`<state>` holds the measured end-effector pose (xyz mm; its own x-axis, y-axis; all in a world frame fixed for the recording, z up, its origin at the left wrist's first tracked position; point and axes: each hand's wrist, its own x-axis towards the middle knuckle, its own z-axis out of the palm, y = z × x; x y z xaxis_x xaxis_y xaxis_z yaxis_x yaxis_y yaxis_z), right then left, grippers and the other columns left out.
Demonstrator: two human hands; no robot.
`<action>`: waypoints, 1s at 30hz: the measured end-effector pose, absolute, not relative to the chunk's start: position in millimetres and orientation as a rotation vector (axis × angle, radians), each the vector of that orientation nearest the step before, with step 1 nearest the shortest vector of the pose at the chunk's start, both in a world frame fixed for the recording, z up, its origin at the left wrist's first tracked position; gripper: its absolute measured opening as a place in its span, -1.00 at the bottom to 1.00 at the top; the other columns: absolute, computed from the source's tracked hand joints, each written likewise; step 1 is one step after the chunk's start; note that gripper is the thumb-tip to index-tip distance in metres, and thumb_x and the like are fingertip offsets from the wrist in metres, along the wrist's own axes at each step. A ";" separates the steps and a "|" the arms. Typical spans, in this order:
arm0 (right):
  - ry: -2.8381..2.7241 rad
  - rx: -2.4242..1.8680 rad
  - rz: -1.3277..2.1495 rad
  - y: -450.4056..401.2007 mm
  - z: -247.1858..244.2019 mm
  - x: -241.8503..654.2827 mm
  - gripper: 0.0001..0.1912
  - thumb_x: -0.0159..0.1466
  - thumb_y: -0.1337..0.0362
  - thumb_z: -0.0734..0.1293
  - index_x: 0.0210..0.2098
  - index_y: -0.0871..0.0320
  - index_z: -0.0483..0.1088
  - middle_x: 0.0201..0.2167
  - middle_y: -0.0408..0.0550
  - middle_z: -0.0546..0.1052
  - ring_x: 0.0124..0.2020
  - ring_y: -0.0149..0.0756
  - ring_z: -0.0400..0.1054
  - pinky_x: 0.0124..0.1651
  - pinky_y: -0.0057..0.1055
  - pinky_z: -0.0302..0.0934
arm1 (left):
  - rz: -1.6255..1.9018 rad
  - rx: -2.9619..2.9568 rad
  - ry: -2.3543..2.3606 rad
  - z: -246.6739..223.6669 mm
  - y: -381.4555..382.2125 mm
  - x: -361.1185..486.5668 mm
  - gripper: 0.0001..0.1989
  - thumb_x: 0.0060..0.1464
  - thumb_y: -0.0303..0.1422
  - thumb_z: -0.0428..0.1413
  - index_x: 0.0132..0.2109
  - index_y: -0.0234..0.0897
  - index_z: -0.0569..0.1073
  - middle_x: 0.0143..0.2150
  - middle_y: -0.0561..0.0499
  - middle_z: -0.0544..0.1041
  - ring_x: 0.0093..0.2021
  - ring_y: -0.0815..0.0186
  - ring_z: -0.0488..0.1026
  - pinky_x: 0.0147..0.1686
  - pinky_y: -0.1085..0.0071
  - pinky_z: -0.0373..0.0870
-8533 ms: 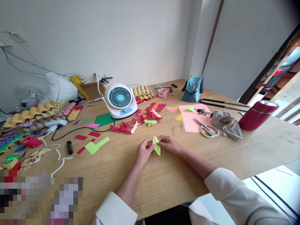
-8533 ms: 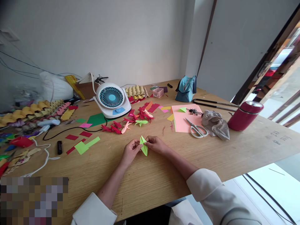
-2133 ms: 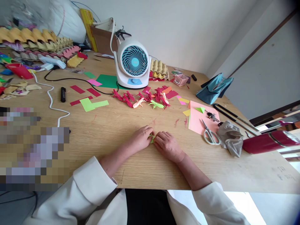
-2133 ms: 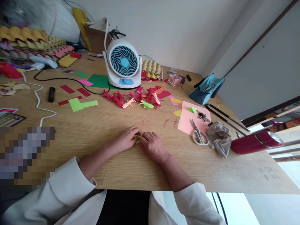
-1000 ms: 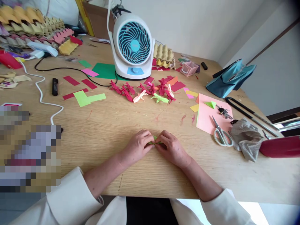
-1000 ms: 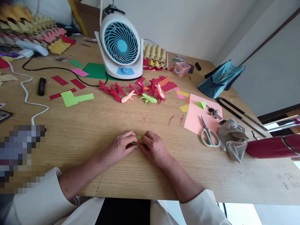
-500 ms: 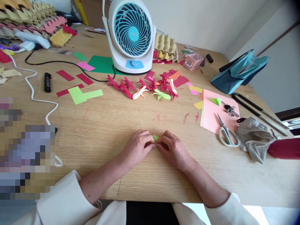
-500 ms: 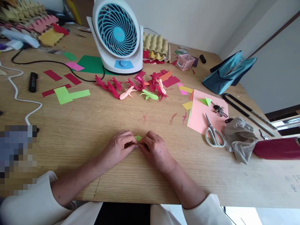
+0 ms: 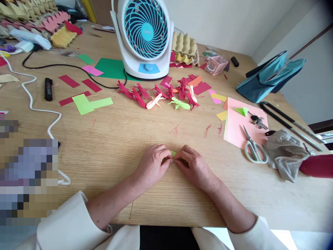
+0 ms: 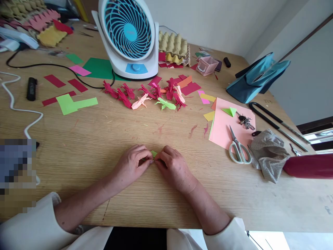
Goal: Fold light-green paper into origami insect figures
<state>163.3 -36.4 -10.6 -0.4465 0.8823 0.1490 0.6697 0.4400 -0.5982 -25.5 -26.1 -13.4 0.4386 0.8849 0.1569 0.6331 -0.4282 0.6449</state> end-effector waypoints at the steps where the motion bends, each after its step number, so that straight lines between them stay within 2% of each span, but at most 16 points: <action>1: -2.255 -1.308 0.645 -36.2 -10.1 163.6 -0.92 0.32 0.41 0.30 -0.31 0.16 0.42 -0.32 -0.06 0.40 -0.31 -0.33 0.32 -0.23 -0.40 0.22 | 0.659 2.206 1.285 -12.8 -26.7 -24.8 -0.86 0.10 -0.55 0.17 -0.38 -0.28 0.41 -0.37 0.05 0.43 -0.26 0.29 0.36 -0.24 0.36 0.24; 14: -2.264 -1.453 0.594 -37.7 -7.2 165.6 -0.93 0.32 0.39 0.29 -0.33 0.16 0.37 -0.32 -0.07 0.38 -0.32 -0.31 0.30 -0.22 -0.37 0.20 | 0.585 2.257 1.346 -10.5 -29.0 -18.9 -0.87 0.14 -0.52 0.06 -0.36 -0.25 0.36 -0.35 0.02 0.43 -0.26 0.25 0.35 -0.24 0.31 0.26; 30: -2.277 -1.541 0.608 -35.9 -1.4 168.2 -0.89 0.29 0.43 0.27 -0.37 0.14 0.32 -0.34 -0.06 0.39 -0.32 -0.28 0.30 -0.22 -0.35 0.21 | 0.536 2.280 1.379 -9.2 -29.3 -17.0 -0.88 0.15 -0.50 0.05 -0.36 -0.25 0.35 -0.33 0.00 0.44 -0.25 0.22 0.34 -0.21 0.29 0.25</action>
